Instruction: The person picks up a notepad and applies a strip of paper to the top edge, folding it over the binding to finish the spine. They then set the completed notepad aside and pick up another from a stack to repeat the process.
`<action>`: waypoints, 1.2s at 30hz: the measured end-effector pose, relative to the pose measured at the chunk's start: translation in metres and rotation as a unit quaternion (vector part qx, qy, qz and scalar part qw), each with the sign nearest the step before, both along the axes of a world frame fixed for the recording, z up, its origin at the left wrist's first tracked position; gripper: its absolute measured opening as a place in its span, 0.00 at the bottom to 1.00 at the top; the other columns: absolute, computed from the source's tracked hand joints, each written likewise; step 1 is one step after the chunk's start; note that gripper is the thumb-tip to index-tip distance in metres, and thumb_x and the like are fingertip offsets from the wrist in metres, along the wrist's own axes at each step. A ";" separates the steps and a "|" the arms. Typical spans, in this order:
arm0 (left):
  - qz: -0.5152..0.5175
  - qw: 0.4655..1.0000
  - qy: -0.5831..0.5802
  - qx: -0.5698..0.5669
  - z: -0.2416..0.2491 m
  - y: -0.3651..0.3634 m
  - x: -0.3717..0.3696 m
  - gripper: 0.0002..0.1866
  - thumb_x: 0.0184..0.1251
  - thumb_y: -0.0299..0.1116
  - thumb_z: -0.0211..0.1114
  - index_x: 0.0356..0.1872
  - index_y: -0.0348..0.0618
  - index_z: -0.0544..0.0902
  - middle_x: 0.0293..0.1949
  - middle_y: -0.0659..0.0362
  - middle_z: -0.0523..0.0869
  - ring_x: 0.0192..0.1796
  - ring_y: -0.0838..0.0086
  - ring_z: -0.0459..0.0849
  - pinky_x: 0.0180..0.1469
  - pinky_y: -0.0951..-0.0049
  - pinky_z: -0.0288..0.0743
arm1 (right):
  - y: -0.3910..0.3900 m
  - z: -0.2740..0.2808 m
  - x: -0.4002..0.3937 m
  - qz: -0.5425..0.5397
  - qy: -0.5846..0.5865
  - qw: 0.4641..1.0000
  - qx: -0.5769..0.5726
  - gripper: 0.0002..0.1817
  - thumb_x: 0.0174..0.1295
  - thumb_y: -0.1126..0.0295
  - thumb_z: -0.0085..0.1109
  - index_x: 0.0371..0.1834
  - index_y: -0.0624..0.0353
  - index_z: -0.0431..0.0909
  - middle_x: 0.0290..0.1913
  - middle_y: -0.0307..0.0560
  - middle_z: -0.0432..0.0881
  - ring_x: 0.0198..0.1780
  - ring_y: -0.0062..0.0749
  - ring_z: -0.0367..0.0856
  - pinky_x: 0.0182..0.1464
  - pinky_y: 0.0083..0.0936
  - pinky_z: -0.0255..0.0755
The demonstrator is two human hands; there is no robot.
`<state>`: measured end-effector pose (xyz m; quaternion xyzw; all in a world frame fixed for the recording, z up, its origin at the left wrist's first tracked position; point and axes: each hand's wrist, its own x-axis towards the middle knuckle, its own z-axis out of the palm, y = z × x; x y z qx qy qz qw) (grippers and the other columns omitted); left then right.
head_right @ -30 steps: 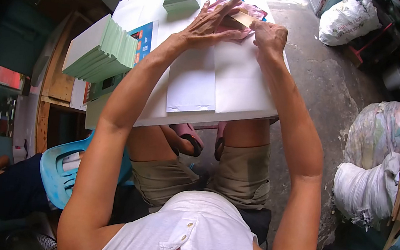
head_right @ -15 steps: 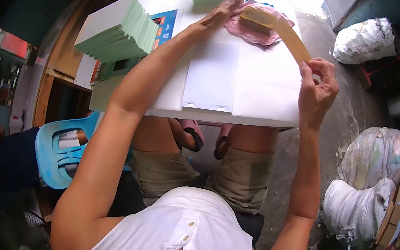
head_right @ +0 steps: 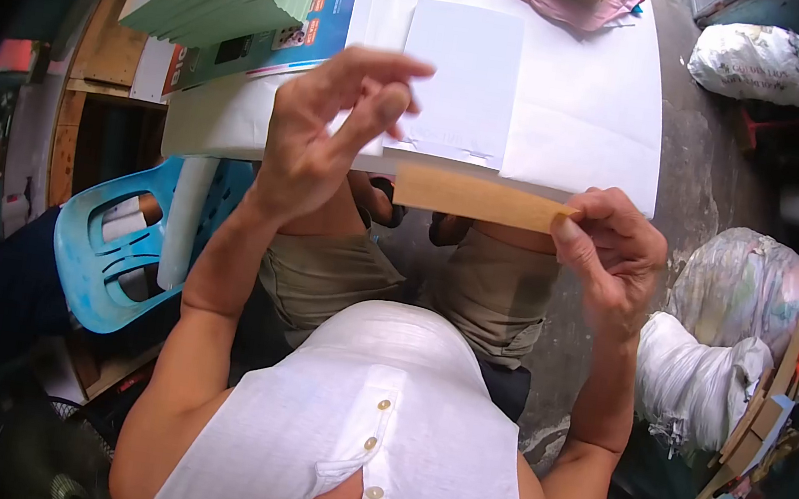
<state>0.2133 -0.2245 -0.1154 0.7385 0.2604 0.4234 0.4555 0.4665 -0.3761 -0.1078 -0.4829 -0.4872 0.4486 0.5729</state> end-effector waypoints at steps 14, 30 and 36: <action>0.019 0.888 -0.090 -0.450 -0.016 -0.058 -0.038 0.08 0.76 0.30 0.68 0.46 0.34 0.85 0.25 0.65 0.83 0.22 0.89 0.75 0.19 0.85 0.67 | 0.019 -0.011 -0.029 -0.025 0.026 0.973 -0.229 0.05 0.67 0.77 0.67 0.35 0.67 0.82 0.26 0.31 0.78 0.27 0.08 0.66 0.30 0.11 0.58; 0.128 0.898 0.117 -0.404 -0.002 -0.043 -0.024 0.06 0.72 0.26 0.70 0.35 0.35 0.86 0.16 0.73 0.73 0.20 0.94 0.63 0.23 0.86 0.52 | 0.032 -0.008 -0.045 -0.073 -0.052 0.957 -0.275 0.08 0.67 0.76 0.70 0.31 0.66 0.83 0.22 0.27 0.75 0.24 0.06 0.64 0.27 0.10 0.56; 0.129 0.895 0.131 -0.406 0.000 -0.041 -0.022 0.07 0.71 0.25 0.70 0.32 0.35 0.84 0.15 0.74 0.72 0.20 0.95 0.62 0.22 0.86 0.52 | 0.033 -0.005 -0.043 -0.067 -0.041 0.949 -0.307 0.09 0.68 0.75 0.69 0.30 0.66 0.83 0.20 0.27 0.75 0.23 0.06 0.62 0.26 0.12 0.53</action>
